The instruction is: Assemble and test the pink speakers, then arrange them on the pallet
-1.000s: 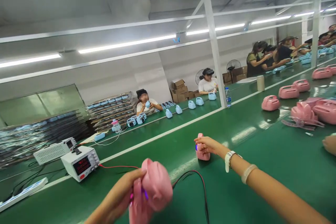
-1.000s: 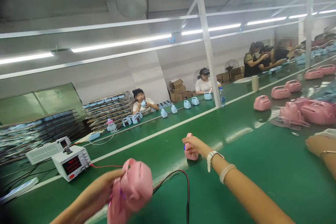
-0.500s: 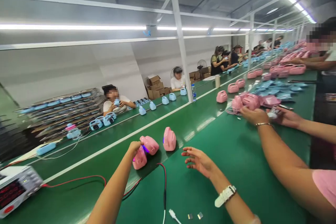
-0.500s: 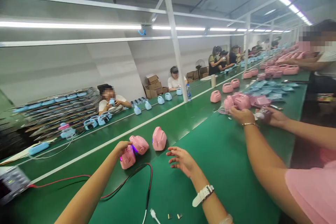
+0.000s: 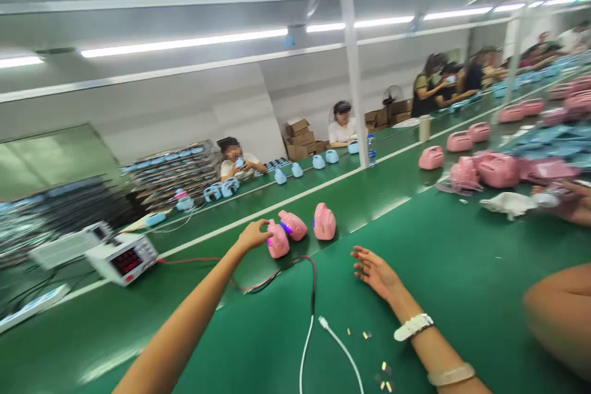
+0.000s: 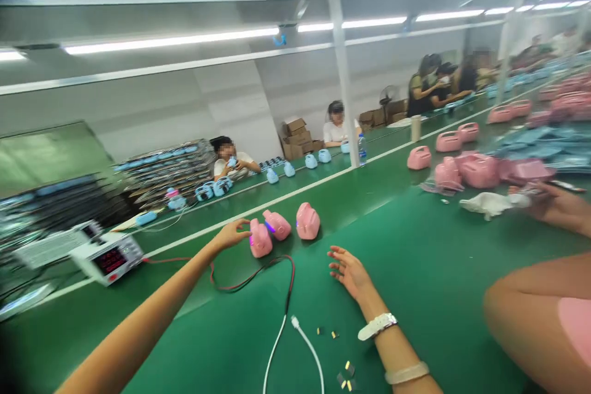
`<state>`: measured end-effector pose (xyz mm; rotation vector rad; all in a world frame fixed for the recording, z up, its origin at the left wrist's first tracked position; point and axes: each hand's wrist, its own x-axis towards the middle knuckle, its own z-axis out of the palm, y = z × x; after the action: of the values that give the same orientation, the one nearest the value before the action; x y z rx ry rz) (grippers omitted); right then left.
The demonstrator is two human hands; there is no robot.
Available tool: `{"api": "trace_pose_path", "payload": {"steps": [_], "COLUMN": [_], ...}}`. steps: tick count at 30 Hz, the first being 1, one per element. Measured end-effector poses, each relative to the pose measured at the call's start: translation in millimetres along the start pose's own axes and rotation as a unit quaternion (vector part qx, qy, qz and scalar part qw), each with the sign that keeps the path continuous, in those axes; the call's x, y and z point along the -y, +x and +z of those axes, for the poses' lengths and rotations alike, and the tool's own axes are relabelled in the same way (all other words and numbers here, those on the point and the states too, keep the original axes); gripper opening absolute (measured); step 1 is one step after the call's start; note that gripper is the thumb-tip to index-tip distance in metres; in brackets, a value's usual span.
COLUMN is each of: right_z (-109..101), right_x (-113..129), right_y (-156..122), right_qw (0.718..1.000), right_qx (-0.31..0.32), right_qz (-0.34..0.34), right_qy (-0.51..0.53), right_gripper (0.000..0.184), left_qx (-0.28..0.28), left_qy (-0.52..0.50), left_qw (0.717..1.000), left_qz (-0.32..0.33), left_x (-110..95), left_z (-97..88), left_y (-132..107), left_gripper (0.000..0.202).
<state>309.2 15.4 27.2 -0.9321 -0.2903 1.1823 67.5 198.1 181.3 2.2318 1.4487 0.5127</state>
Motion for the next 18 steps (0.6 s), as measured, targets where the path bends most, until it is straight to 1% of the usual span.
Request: {"api": "trace_pose_path", "payload": {"steps": [2, 3, 5, 7, 8, 9, 10, 11, 12, 13, 15, 16, 17, 18], "right_z": [-2.8, -4.3, -7.5, -10.9, -12.6, -14.2, -15.6, -16.6, -17.3, -17.6, -16.8, -15.4, -13.2, -9.9], "right_x": [1.3, 1.9, 3.0, 3.8, 4.1, 4.3, 4.4, 4.3, 3.9, 3.2, 0.9, -0.7, -2.5, -4.4], "right_y": [-0.2, 0.3, 2.3, 5.8, 8.0, 10.3, 12.6, 14.5, 15.9, 16.6, 15.3, 13.5, 10.9, 7.6], "right_qw": [1.0, 0.999, 0.998, 0.996, 0.994, 0.991, 0.988, 0.983, 0.975, 0.963, 0.925, 0.904, 0.886, 0.871], "right_qx": [-0.016, -0.021, -0.026, -0.031, -0.035, -0.037, -0.038, -0.038, -0.031, -0.017, 0.025, 0.048, 0.078, 0.115], "right_qz": [0.003, 0.006, 0.017, 0.025, 0.023, 0.02, 0.016, 0.011, 0.001, -0.01, -0.034, -0.039, -0.037, -0.034], "right_qy": [-0.017, -0.028, -0.05, -0.081, -0.105, -0.13, -0.152, -0.178, -0.218, -0.269, -0.377, -0.422, -0.455, -0.477], "right_gripper": [0.022, 0.022, 0.023, 0.02, 0.018, 0.017, 0.016, 0.015, 0.015, 0.014, 0.008, 0.005, 0.007, 0.011], "left_qx": [0.047, 0.076, 0.147, 0.212, 0.228, 0.229, 0.217, 0.2, 0.181, 0.16, 0.104, 0.07, 0.035, 0.002], "left_qy": [0.015, 0.022, 0.039, 0.057, 0.056, 0.05, 0.04, 0.029, 0.015, -0.003, -0.057, -0.094, -0.133, -0.169], "left_qw": [0.999, 0.997, 0.987, 0.966, 0.954, 0.943, 0.934, 0.929, 0.929, 0.935, 0.949, 0.95, 0.942, 0.927], "left_qz": [-0.005, -0.016, -0.058, -0.137, -0.187, -0.237, -0.281, -0.311, -0.323, -0.318, -0.292, -0.29, -0.306, -0.334], "left_x": [7.5, 12.6, 24.0, 35.7, 41.8, 48.5, 55.9, 64.2, 73.3, 83.2, 103.9, 113.8, 123.0, 130.8], "left_z": [-27.7, -43.1, -74.6, -101.6, -111.4, -117.6, -119.9, -118.2, -112.8, -104.3, -81.8, -69.6, -57.9, -47.3], "left_y": [-47.1, -75.5, -138.9, -205.5, -237.8, -268.5, -297.0, -322.7, -345.2, -364.3, -392.1, -401.2, -407.6, -411.7], "left_gripper": [0.028, 0.025, 0.019, 0.02, 0.023, 0.024, 0.026, 0.028, 0.03, 0.034, 0.041, 0.045, 0.05, 0.055]}}
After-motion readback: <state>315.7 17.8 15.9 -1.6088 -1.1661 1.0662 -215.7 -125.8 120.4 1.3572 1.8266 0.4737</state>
